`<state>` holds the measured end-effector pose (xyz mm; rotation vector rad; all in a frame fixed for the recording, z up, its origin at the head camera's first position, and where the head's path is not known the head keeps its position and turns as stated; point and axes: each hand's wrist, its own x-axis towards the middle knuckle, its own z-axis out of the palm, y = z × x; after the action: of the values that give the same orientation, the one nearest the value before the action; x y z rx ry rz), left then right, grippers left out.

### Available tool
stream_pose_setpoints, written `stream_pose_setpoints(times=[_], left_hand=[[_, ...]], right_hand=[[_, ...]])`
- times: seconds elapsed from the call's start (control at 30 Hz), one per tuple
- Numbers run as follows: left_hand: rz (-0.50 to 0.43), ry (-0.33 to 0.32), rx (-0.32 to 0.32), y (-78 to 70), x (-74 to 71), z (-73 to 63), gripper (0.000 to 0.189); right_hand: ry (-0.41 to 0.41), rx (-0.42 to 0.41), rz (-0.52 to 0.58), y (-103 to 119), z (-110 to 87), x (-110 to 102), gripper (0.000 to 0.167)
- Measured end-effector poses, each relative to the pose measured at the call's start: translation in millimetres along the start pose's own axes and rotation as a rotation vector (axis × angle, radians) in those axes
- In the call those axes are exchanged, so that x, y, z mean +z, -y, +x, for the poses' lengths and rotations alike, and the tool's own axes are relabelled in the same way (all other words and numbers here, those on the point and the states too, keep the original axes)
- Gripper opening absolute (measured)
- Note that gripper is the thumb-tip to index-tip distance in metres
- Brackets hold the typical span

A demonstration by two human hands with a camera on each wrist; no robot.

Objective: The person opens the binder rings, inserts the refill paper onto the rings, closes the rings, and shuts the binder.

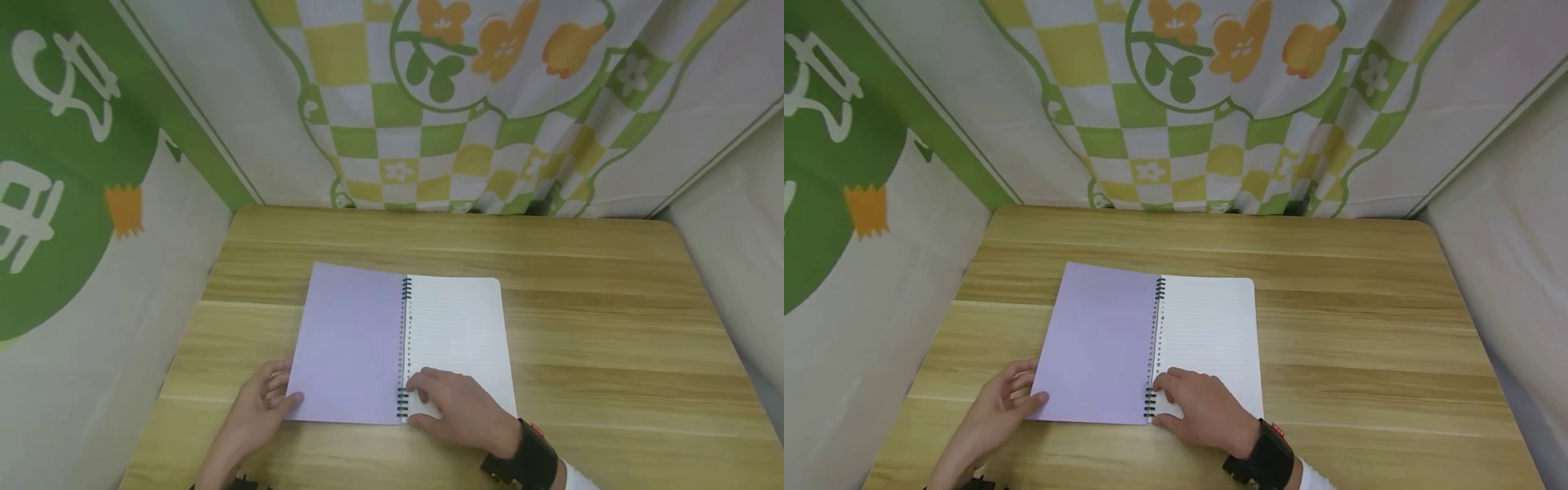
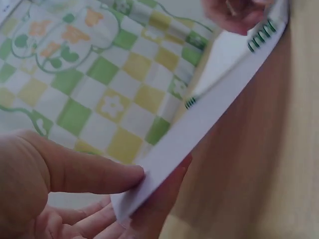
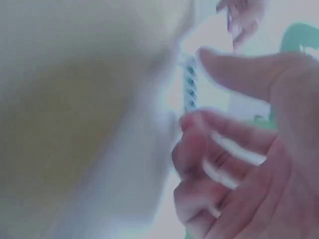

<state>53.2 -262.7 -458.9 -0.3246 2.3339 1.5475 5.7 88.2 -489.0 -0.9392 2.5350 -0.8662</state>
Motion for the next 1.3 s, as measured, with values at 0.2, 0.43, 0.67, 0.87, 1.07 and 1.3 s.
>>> stream_pose_setpoints(times=[0.2, 0.43, 0.67, 0.87, 1.07, 1.3], left_hand=[[-0.128, 0.015, 0.198, -34.8, 9.6, -16.5, 0.055], [-0.111, 0.095, 0.332, -73.6, 47.0, -30.0, 0.066], [-0.088, 0.202, 0.438, -87.6, 88.5, -28.7, 0.074], [-0.061, 0.256, 0.603, -90.4, 113.8, -22.2, 0.07], [-0.02, 0.277, 0.626, -92.5, 123.7, -18.4, 0.072], [0.129, 0.234, 0.616, -84.2, 116.5, -4.9, 0.07]], right_hand=[[-0.162, -0.031, 0.188, -17.3, 30.5, -57.1, 0.024], [-0.211, 0.039, 0.544, -37.4, 67.7, -104.3, 0.033], [-0.151, 0.113, 0.721, -25.6, 77.3, -128.3, 0.038], [-0.154, 0.147, 0.713, -19.2, 75.3, -137.6, 0.036], [-0.172, 0.19, 0.69, -18.3, 70.8, -142.8, 0.024], [-0.2, 0.225, 0.677, -30.1, 59.2, -146.8, 0.02]])
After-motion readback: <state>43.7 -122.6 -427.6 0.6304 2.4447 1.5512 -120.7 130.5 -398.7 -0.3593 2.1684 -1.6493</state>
